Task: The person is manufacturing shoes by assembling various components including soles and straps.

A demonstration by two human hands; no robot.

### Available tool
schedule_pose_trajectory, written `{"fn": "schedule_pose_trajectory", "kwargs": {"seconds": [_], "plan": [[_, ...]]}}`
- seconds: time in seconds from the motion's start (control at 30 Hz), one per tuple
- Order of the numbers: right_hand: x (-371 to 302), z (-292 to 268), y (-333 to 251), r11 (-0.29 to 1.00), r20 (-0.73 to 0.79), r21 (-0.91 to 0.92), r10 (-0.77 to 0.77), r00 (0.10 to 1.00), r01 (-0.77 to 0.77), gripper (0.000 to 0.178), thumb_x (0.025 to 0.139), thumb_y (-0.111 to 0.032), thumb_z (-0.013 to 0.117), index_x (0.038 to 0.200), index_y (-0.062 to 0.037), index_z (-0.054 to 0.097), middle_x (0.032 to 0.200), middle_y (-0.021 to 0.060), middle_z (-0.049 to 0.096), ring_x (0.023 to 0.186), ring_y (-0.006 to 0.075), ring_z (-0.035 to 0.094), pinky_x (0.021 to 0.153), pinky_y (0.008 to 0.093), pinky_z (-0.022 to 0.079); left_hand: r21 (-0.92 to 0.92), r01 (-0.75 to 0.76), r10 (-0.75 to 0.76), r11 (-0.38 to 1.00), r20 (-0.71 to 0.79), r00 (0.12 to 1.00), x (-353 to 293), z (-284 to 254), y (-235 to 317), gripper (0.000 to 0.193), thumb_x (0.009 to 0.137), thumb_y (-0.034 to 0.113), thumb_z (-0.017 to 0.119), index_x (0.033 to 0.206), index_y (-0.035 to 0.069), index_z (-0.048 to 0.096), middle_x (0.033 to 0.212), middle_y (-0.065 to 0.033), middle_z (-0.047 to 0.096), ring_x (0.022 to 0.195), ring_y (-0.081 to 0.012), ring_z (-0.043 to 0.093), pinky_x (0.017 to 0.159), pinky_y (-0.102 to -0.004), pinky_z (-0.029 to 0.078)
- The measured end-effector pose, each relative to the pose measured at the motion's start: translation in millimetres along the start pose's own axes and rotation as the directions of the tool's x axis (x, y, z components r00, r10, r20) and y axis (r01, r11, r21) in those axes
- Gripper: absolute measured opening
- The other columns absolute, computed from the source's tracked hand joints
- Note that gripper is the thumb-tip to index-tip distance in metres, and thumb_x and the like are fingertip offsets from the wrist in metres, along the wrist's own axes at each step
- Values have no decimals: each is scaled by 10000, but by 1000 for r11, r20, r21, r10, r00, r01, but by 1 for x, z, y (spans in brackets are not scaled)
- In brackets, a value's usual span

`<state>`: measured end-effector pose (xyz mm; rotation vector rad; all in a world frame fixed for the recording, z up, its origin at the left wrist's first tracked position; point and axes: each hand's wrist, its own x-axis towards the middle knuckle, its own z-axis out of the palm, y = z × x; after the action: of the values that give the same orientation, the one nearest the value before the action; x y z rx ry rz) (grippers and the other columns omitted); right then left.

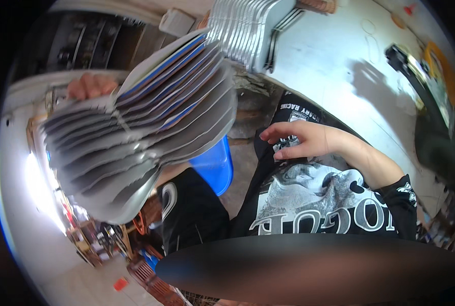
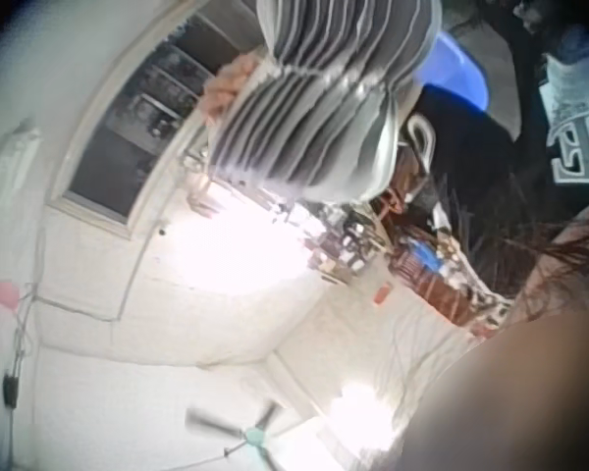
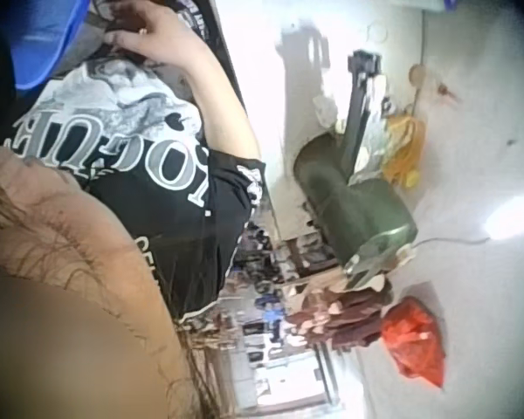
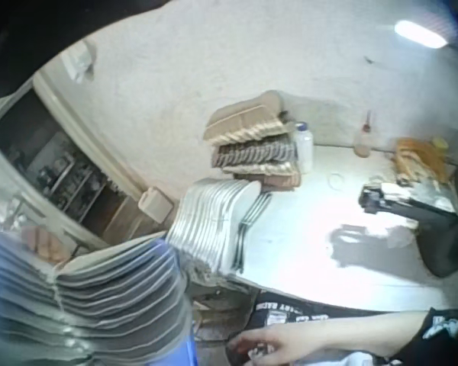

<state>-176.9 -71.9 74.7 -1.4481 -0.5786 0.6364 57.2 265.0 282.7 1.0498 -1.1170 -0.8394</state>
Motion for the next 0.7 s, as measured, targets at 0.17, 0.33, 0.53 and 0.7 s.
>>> {"fn": "schedule_pose_trajectory", "kwargs": {"seconds": [0.17,0.33,0.53,0.7], "plan": [[-5,5,10,920,-251,391,67,966,38,878,868,-256,684,1487,-69,90,1463,177,329,1243,269,478,979,383,440,-144,-11,-2,989,-92,996,78,-17,-91,379,952,340,509,1161,24,517,1175,-140,567,1128,-302,541,1031,-452,408],[-9,-3,14,672,-751,524,74,657,523,805,866,-227,674,1465,-109,149,1395,114,392,1252,252,458,947,448,481,-307,-5,-102,952,-333,937,138,30,-188,402,954,363,496,1168,24,522,1185,-140,567,1127,-295,545,1024,-444,413],[-36,-13,6,733,-928,339,160,335,589,767,858,-198,685,1460,-161,211,1357,83,430,1177,213,502,913,424,489,-437,-64,-180,897,-495,850,166,94,-272,430,956,389,480,1176,23,527,1198,-141,568,1125,-287,550,1017,-433,419],[-48,-25,2,818,-951,303,229,207,488,923,837,-220,720,1510,-153,92,1320,75,480,1160,158,496,835,336,495,-488,-82,-208,869,-510,834,176,104,-305,454,958,411,467,1183,22,532,1208,-141,568,1123,-281,555,1010,-424,425]]}}
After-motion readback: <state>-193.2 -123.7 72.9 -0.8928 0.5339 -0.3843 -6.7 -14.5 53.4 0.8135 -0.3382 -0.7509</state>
